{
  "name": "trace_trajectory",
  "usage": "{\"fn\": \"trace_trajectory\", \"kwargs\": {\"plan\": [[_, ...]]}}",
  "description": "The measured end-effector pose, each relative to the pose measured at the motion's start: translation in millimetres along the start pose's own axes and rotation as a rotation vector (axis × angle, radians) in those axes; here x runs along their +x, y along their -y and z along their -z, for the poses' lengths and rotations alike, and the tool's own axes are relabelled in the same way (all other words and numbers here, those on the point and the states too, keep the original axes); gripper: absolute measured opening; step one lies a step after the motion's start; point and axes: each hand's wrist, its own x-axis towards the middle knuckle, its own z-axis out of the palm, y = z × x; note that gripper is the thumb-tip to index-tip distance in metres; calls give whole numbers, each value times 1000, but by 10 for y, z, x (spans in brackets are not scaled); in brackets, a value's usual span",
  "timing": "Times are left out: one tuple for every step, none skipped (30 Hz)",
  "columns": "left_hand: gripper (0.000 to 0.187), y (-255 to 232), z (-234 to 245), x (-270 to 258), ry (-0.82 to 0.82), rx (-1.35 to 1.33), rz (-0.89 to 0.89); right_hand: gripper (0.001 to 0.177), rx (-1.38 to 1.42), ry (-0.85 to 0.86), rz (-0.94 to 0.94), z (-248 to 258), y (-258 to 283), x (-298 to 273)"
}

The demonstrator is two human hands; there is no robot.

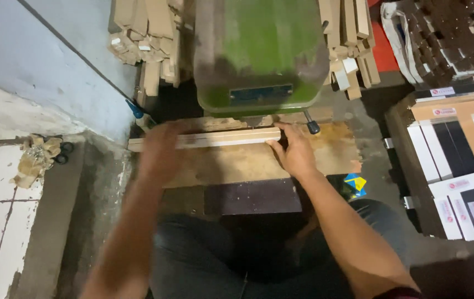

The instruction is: Punching holes into long strips of material using a specialized machine.

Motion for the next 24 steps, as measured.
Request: {"fn": "trace_trajectory", "kwargs": {"plan": [[55, -265, -39, 87, 40, -62, -64, 50, 6, -5, -63, -24, -22, -28], [55, -531, -78, 174, 79, -124, -129, 55, 12, -11, -125, -50, -47, -58], [55, -729, -209, 203, 79, -130, -128, 55, 5, -9, -126, -60, -56, -55], [55, -930, -340, 232, 18, -270, -131, 55, 16, -2, -141, -73, -68, -52], [56, -1142, -470, 259, -43, -411, -133, 55, 24, 5, -157, -77, -85, -57], [56, -1258, -495, 246, -43, -419, -132, 55, 17, 6, -160, -55, -75, -75], [52, -1350, -517, 249, -110, -421, -48, 55, 28, 11, -170, -45, -56, -64], [47, -1441, -538, 254, -176, -421, 36, 55, 39, 15, -180, -36, -36, -52], [47, -1466, -533, 246, -175, -424, 39, 55, 36, 18, -179, -30, -29, -62], [45, -1487, -529, 238, -201, -457, 60, 54, 36, 10, -182, -28, -20, -72], [42, -1492, -524, 220, -227, -487, 84, 53, 38, 5, -182, -40, -1, -80], [42, -1497, -532, 204, -225, -486, 90, 53, 38, 11, -180, -38, -1, -92], [41, -1492, -543, 206, -236, -491, 83, 52, 15, -6, -161, -37, 1, -81], [40, -1485, -555, 207, -246, -496, 75, 52, -7, -22, -141, -40, 3, -69], [40, -1475, -609, 192, -245, -495, 83, 52, -7, -16, -138, -46, -6, -84], [41, -1465, -666, 176, -228, -496, 82, 51, -3, -27, -136, -55, -16, -100], [41, -1463, -726, 173, -213, -499, 82, 50, 0, -39, -134, -54, -33, -105], [41, -1461, -735, 192, -213, -500, 89, 50, -1, -33, -130, -71, -56, -77], [41, -1472, -743, 183, -205, -499, 91, 50, 2, -34, -132, -89, -81, -84], [41, -1486, -750, 175, -197, -499, 93, 50, 5, -34, -134, -104, -108, -92], [41, -1493, -713, 164, -191, -502, 96, 50, 3, -29, -138, -85, -94, -114], [40, -1501, -672, 157, -204, -513, 91, 49, -9, -27, -132, -61, -77, -133], [39, -1481, -640, 213, -230, -519, 84, 48, -21, -34, -117, -42, -62, -83], [39, -1480, -634, 220, -236, -519, 84, 48, -22, -37, -113, 11, -36, -76]]}}
